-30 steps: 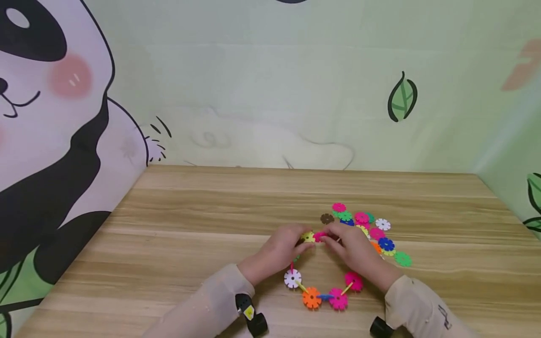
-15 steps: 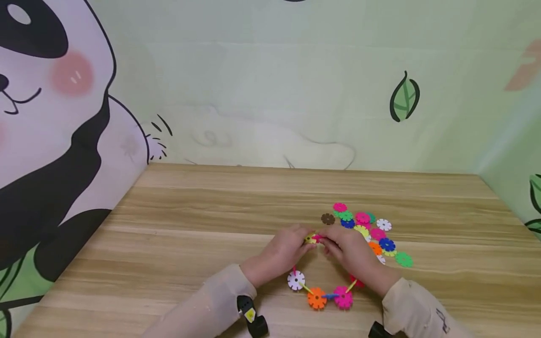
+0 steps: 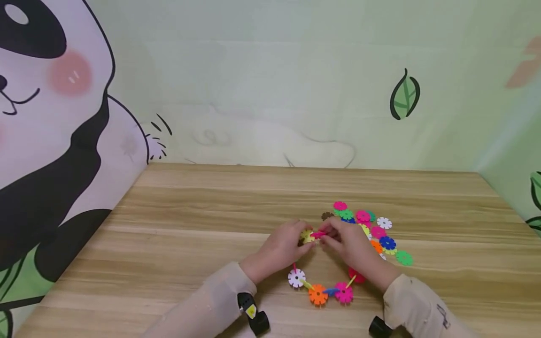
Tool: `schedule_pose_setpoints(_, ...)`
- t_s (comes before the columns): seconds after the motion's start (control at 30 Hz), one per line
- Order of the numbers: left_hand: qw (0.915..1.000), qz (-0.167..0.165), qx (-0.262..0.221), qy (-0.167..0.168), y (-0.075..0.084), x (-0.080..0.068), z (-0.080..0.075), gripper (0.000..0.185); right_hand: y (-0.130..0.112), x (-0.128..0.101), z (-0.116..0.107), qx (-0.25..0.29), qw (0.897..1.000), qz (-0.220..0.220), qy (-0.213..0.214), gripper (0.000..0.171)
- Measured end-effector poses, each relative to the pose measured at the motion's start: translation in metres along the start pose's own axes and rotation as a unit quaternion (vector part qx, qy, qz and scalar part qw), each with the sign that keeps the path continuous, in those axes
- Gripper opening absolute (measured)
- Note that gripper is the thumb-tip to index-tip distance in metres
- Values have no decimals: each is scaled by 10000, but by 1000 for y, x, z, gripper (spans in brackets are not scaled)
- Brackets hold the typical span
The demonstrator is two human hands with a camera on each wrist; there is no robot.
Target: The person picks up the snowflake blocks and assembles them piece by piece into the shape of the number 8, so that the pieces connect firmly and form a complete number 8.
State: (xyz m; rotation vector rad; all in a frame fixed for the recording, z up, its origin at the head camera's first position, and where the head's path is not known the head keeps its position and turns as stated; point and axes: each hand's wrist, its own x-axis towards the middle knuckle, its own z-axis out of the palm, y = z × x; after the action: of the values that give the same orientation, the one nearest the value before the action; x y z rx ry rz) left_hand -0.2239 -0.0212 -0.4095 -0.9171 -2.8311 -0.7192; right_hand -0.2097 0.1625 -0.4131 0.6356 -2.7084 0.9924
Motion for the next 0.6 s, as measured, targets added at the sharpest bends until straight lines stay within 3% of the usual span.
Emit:
schedule_pose_setpoints(0.33,9986,358,283,266,-4,0,2,27,3,1,-1,580,9977,-57,-360,9)
schedule_pose_setpoints(0.6,9981,352,410,282,-6,0,3,13,7,5,-13,-204,9996,173,-103,9)
